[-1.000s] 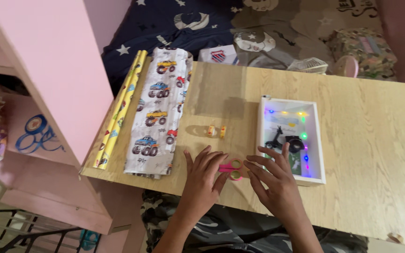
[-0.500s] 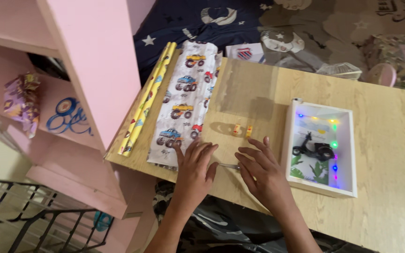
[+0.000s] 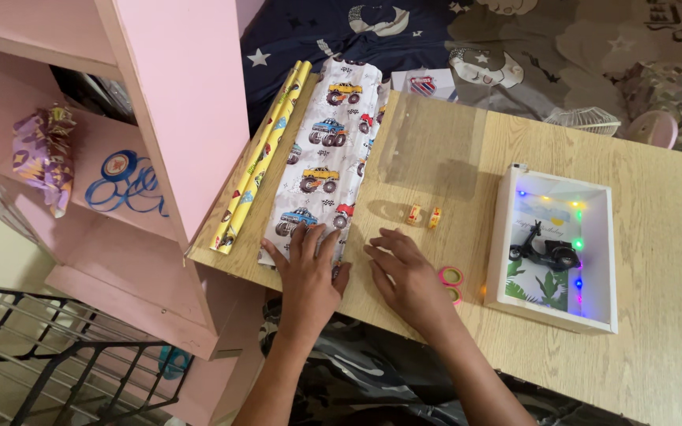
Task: The person assembles a small shadow box by placing a toy scooter inside a white frame with a birthday card and LED lights, then covers it with a clear plastic sheet. They use scissors and tape to secure the plastic cover.
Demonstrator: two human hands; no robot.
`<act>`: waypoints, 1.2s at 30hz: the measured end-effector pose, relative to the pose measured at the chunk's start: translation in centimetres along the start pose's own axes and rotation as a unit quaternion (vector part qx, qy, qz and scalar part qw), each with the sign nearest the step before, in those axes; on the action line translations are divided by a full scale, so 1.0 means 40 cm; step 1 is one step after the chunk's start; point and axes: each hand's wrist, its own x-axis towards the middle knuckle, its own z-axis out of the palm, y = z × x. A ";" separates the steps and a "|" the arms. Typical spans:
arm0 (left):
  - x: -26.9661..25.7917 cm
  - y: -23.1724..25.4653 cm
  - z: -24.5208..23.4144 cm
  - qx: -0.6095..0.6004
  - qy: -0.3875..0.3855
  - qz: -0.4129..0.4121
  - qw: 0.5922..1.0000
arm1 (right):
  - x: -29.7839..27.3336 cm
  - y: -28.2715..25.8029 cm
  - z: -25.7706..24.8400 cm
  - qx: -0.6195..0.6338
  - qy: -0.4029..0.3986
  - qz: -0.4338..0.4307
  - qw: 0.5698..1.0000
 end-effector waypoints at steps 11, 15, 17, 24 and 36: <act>0.014 -0.051 -0.019 -0.055 0.108 -0.030 0.992 | 0.020 0.008 0.047 0.017 -0.035 -0.006 0.999; 0.027 -0.095 -0.039 -0.047 0.151 0.005 0.987 | 0.026 0.003 0.051 0.010 -0.055 0.008 0.998; 0.025 -0.105 -0.043 -0.069 0.114 -0.079 0.988 | 0.026 0.000 0.048 0.007 -0.052 0.006 0.999; 0.022 -0.136 -0.080 -0.218 0.172 -0.144 0.950 | 0.013 -0.012 0.027 0.088 -0.036 0.092 0.991; 0.005 -0.229 -0.087 -0.641 0.315 -0.264 0.648 | 0.059 0.024 0.146 0.023 -0.002 0.181 0.983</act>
